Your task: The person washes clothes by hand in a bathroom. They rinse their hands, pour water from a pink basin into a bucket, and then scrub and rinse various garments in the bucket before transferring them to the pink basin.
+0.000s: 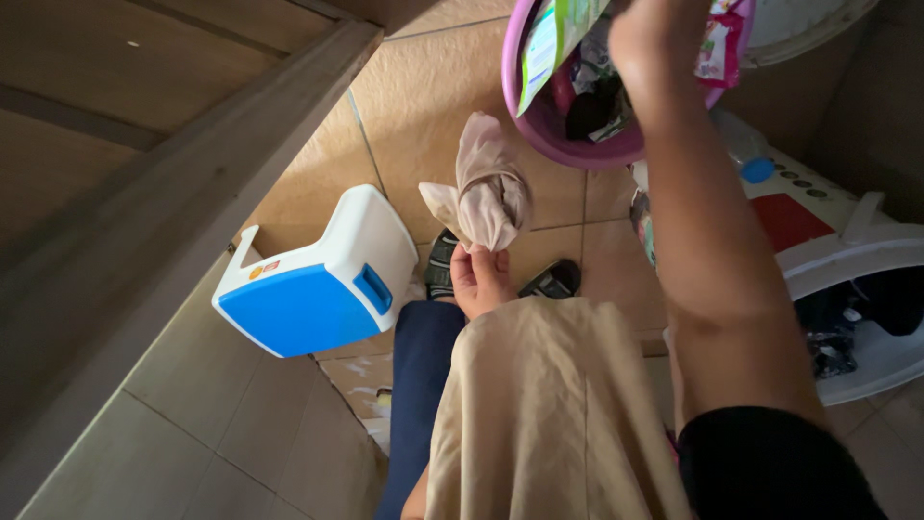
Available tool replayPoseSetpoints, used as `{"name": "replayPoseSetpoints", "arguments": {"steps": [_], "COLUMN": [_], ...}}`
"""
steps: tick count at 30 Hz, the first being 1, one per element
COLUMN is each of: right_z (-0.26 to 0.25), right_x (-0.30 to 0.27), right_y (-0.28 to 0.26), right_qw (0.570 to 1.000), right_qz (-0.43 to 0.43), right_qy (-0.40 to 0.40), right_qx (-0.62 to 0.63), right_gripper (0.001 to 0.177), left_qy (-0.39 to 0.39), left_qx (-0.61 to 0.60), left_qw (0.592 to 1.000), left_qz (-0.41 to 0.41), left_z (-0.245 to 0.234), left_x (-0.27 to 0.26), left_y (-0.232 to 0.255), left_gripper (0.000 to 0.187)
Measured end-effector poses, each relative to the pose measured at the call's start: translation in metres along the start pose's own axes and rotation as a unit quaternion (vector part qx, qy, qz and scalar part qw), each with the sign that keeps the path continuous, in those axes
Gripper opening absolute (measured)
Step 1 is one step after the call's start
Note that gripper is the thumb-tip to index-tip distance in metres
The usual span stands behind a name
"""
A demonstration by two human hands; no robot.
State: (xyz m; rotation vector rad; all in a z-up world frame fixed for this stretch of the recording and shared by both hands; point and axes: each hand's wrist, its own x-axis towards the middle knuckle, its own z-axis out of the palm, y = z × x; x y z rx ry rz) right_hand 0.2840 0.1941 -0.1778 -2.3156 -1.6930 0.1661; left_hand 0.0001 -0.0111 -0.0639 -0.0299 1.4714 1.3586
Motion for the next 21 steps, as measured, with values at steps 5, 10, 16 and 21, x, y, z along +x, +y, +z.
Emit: {"name": "replayPoseSetpoints", "arguments": {"steps": [5, 10, 16, 21], "right_z": [-0.023, -0.04, -0.032, -0.06], "right_x": [-0.026, -0.073, -0.091, -0.072], "right_y": [0.014, -0.021, -0.042, 0.013], "right_qw": [0.959, 0.919, 0.975, 0.978], "right_qz": [0.2, 0.225, 0.128, 0.177], "right_qy": [0.026, -0.194, -0.151, -0.072], "right_qx": [0.198, 0.26, 0.1, 0.088], "right_gripper": [0.035, 0.046, 0.029, 0.026], "left_qy": [0.027, 0.0, -0.002, 0.016], "left_qx": [0.028, -0.005, 0.011, 0.034], "left_qw": [0.999, 1.0, 1.0, 0.999], "left_qz": [-0.022, -0.014, -0.014, -0.019], "left_z": [0.001, -0.004, -0.006, -0.011], "left_x": [-0.001, -0.002, -0.004, -0.007], "left_y": [0.004, -0.008, -0.018, -0.021], "left_gripper": [0.021, 0.019, 0.019, 0.021]}}
